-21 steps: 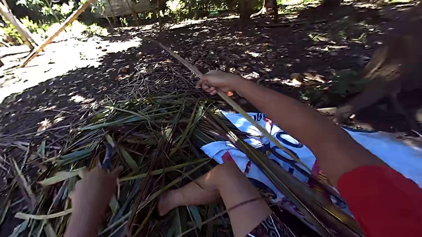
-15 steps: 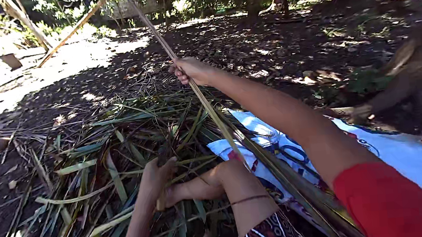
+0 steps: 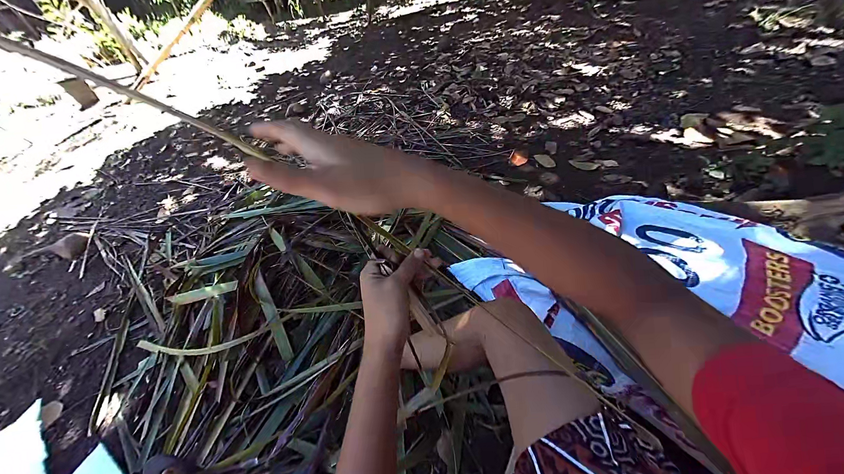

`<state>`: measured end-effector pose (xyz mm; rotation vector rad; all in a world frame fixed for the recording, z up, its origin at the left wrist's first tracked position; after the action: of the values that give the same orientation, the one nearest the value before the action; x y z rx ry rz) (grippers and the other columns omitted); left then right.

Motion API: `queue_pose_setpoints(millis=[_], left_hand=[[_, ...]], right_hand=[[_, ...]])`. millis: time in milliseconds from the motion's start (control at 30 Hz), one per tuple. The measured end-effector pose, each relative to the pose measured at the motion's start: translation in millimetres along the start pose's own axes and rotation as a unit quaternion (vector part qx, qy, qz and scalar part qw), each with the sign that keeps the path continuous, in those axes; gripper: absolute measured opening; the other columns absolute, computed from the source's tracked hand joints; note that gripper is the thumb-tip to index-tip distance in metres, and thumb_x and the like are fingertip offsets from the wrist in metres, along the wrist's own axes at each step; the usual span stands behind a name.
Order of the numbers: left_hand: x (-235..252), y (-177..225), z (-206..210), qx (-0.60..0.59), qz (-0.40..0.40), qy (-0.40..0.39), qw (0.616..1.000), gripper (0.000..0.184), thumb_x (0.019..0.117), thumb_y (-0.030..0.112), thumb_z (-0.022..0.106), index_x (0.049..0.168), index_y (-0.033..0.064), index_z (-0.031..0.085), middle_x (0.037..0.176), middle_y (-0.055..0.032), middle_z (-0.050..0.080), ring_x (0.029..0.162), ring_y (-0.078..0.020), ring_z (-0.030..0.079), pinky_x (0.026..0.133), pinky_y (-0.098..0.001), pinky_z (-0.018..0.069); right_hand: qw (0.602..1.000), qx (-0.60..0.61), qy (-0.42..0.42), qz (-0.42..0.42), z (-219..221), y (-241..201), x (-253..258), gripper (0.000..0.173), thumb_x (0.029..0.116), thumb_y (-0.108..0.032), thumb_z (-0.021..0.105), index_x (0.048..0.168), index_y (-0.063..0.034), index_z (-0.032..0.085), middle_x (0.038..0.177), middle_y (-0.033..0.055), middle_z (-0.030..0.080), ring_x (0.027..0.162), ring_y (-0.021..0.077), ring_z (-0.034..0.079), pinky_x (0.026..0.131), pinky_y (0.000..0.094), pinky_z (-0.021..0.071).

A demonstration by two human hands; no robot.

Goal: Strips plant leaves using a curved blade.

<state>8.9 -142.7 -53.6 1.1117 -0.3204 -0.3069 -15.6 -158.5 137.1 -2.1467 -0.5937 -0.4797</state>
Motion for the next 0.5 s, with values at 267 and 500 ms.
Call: queue_pose_setpoints(millis=[267, 500], left_hand=[[-5, -30, 51, 0.003, -0.053, -0.04, 0.998, 0.015, 0.0971, -0.01, 0.056, 0.086, -0.0001, 0.054, 0.081, -0.0103, 0.072, 0.075, -0.0182, 0.073, 0.073, -0.0304, 0.0618], [42, -60, 41, 0.05, -0.133, -0.016, 0.99, 0.004, 0.1018, -0.003, 0.053, 0.104, -0.0054, 0.055, 0.09, -0.0134, 0.072, 0.076, -0.0187, 0.073, 0.069, -0.0305, 0.0613]], right_hand=[[0.895, 0.099, 0.005, 0.436, 2, 206, -372, 0.048, 0.0929, -0.026, 0.07, 0.127, 0.0069, 0.062, 0.119, 0.0229, 0.068, 0.107, 0.0332, 0.067, 0.094, 0.0499, 0.0532], [0.826, -0.058, 0.041, 0.559, 42, 243, -491, 0.037, 0.1072, -0.018, 0.05, 0.106, 0.0155, 0.067, 0.095, 0.0318, 0.067, 0.09, 0.044, 0.067, 0.086, 0.0603, 0.0496]])
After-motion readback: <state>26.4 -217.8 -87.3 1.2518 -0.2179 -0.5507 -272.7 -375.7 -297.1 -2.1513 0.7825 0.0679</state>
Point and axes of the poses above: each hand's wrist, its own x-axis towards the middle knuckle, its own z-axis out of the palm, y = z × x, the point moved 8 cm from there along x, towards the middle knuckle
